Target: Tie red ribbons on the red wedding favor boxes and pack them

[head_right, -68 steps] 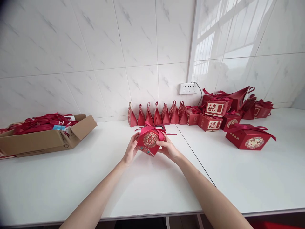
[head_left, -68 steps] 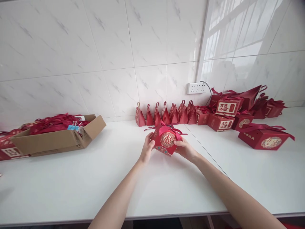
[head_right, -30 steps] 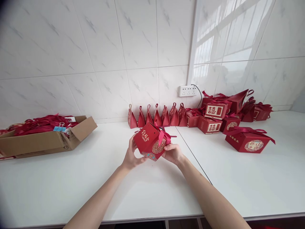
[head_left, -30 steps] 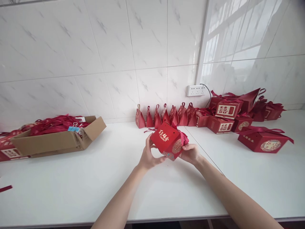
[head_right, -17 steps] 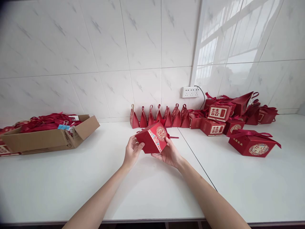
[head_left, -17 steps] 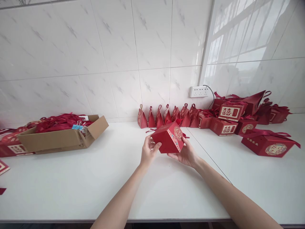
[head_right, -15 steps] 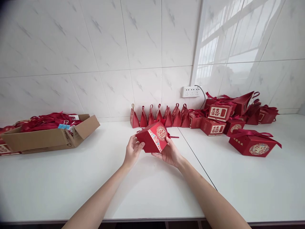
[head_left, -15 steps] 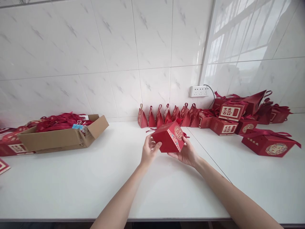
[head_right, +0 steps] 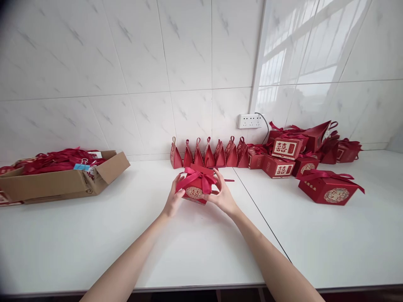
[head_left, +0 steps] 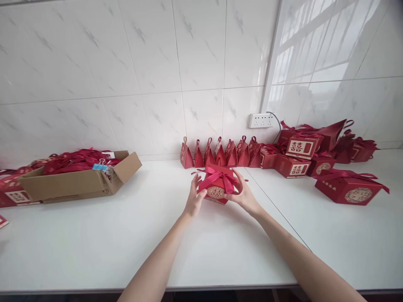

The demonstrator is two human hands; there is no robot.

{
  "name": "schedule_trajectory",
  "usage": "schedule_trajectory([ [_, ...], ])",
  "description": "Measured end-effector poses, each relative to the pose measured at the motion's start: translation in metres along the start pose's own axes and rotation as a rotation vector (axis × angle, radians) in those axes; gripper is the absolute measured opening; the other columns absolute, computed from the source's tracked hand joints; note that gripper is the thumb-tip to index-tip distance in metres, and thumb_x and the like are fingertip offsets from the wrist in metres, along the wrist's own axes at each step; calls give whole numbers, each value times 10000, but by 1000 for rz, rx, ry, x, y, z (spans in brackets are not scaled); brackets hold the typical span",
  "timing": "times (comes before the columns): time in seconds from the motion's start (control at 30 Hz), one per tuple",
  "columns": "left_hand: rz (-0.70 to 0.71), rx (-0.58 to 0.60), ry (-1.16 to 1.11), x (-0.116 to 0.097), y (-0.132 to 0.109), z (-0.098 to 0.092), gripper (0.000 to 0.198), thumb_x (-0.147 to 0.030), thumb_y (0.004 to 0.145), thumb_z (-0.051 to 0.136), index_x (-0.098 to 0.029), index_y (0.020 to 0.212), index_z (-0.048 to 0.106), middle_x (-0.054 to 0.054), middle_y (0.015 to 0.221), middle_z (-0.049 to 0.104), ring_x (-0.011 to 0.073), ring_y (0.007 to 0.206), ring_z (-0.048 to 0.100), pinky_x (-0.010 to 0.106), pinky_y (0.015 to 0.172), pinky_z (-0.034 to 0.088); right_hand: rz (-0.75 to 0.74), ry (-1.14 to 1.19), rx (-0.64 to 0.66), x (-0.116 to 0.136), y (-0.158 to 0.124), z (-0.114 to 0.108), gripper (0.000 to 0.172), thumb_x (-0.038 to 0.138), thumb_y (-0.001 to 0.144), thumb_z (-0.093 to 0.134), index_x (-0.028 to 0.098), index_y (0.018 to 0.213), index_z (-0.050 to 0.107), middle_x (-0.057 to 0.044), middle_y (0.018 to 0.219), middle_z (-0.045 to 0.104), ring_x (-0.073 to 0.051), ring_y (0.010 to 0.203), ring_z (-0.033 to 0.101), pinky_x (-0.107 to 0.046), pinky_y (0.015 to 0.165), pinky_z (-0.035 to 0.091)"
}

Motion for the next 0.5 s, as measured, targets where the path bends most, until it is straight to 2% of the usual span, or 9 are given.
schedule_trajectory([
  [0.07,27,-41,-51,-6,0,-3,600,-501,745,551,-231,1265,424,105,1390,405,268,1312,355,399,1016,376,-66,-141,18,4,-3,5,964,258,566,784,335,1362,246,-109,1378,383,-290,1276,380,-487,954,418],
  [0.13,50,-82,-112,-14,0,-7,505,-491,763,505,-215,1186,493,99,1324,480,255,1259,426,389,996,392,-134,-241,41,7,-6,10,942,230,579,758,328,1362,244,-112,1386,366,-293,1307,333,-500,976,392],
  [0.23,27,-208,-209,-20,3,-18,439,-530,758,427,-171,960,580,105,1035,638,252,1013,596,396,859,469,-190,-314,47,8,-8,12,910,227,607,724,331,1365,233,-110,1394,346,-298,1317,314,-517,988,380],
  [0.33,-88,-352,-257,-15,4,-32,447,-580,759,380,-170,744,557,62,750,632,206,751,631,363,724,494,-254,-360,71,8,-9,13,897,243,630,714,323,1376,224,-110,1392,331,-294,1288,360,-516,1013,368],
  [0.4,-137,-350,-183,-14,5,-33,418,-579,747,443,-175,711,541,29,677,598,173,672,609,331,694,489,-289,-384,93,7,-9,14,881,255,646,711,312,1382,232,-113,1396,325,-294,1283,367,-507,1028,360],
  [0.5,-120,-229,19,-16,6,-23,364,-530,724,553,-175,800,566,18,721,602,153,699,594,294,694,476,-303,-395,109,4,-9,14,870,268,662,707,310,1390,232,-110,1406,322,-295,1298,347,-495,1030,366],
])
Point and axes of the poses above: each hand's wrist, its own y-axis towards the middle knuckle, its own z-axis out of the palm, x = y × z, the point moved 7 cm from there along y, towards the middle knuckle
